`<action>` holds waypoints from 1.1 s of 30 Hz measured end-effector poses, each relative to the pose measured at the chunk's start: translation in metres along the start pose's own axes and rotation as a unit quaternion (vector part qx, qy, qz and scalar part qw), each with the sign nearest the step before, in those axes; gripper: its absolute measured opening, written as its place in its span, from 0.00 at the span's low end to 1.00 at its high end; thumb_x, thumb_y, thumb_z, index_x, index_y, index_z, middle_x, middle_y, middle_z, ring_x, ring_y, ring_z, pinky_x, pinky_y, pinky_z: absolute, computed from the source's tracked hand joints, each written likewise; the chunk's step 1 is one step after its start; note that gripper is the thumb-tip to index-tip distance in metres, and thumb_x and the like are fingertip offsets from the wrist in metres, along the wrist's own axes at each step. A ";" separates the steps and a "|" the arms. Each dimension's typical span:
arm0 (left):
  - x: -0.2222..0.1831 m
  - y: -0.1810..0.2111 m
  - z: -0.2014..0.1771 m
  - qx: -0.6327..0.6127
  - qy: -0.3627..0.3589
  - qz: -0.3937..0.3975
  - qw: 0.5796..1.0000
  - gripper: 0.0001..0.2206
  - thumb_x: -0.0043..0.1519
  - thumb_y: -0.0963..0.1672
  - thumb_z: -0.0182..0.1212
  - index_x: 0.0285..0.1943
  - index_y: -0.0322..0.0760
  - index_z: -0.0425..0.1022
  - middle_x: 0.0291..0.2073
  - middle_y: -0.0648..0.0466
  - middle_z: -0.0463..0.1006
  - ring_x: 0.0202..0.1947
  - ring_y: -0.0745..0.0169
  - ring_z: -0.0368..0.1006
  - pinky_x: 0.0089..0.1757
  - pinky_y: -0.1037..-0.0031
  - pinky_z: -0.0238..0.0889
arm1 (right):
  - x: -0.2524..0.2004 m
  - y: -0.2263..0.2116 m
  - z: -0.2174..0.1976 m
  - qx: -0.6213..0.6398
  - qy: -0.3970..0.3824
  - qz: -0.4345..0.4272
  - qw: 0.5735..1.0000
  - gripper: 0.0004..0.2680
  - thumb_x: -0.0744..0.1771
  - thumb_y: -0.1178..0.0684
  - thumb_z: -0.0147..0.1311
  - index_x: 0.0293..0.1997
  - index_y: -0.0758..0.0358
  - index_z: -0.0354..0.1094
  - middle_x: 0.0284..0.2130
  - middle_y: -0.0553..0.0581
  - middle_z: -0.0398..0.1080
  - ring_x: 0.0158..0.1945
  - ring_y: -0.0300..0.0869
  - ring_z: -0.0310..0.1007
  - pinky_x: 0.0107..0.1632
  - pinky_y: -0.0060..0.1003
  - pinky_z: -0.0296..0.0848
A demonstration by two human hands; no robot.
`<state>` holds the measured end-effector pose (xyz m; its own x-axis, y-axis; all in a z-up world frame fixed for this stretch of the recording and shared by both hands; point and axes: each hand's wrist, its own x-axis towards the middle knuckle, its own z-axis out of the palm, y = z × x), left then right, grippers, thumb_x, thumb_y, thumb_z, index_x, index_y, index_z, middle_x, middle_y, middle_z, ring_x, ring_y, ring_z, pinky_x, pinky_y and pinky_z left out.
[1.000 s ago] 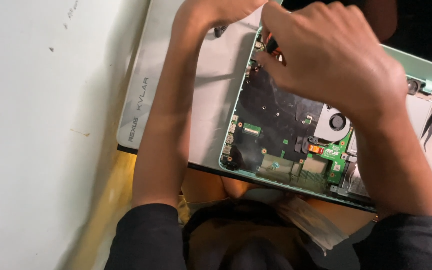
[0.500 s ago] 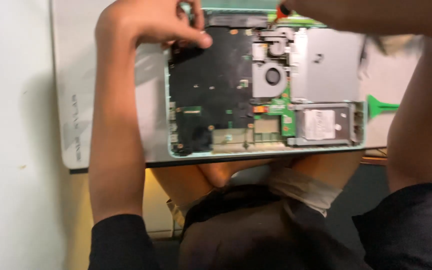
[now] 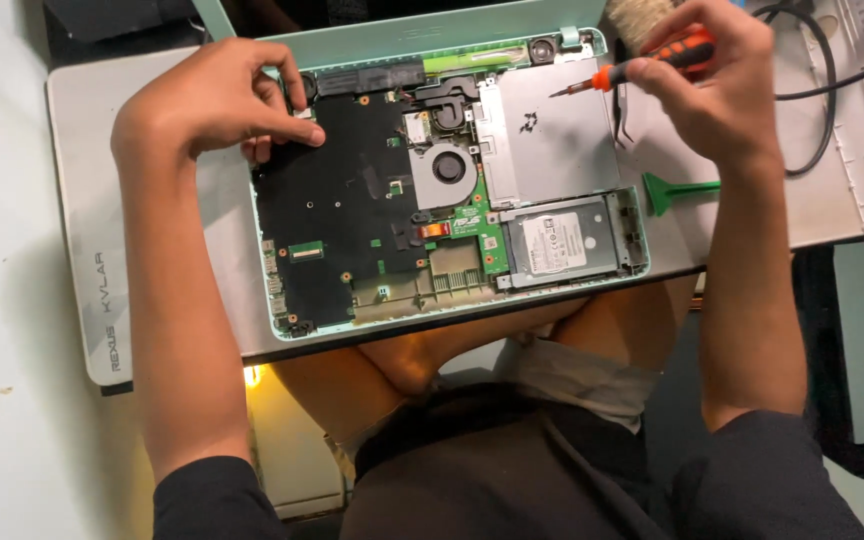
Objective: A person cleans the interior of a laptop with a brush, installs a hard drive and a bracket, and then uses a screwdriver to secure them with screws.
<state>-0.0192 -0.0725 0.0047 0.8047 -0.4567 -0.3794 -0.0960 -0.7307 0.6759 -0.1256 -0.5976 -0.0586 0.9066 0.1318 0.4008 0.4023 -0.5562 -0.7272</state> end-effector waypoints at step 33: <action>-0.001 0.002 0.000 -0.013 -0.004 -0.005 1.000 0.12 0.70 0.42 0.81 0.49 0.28 0.81 0.27 0.44 0.82 0.23 0.54 0.77 0.28 0.64 0.73 | -0.006 0.010 0.006 0.126 0.048 0.037 0.990 0.06 0.80 0.69 0.61 0.63 0.70 0.68 0.42 0.57 0.71 0.40 0.40 0.70 0.46 0.32 0.71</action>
<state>-0.0205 -0.0731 0.0062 0.8005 -0.4542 -0.3910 -0.0737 -0.7220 0.6880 -0.1259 -0.5987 -0.0716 0.9238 0.0131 0.3827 0.3645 -0.3367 -0.8682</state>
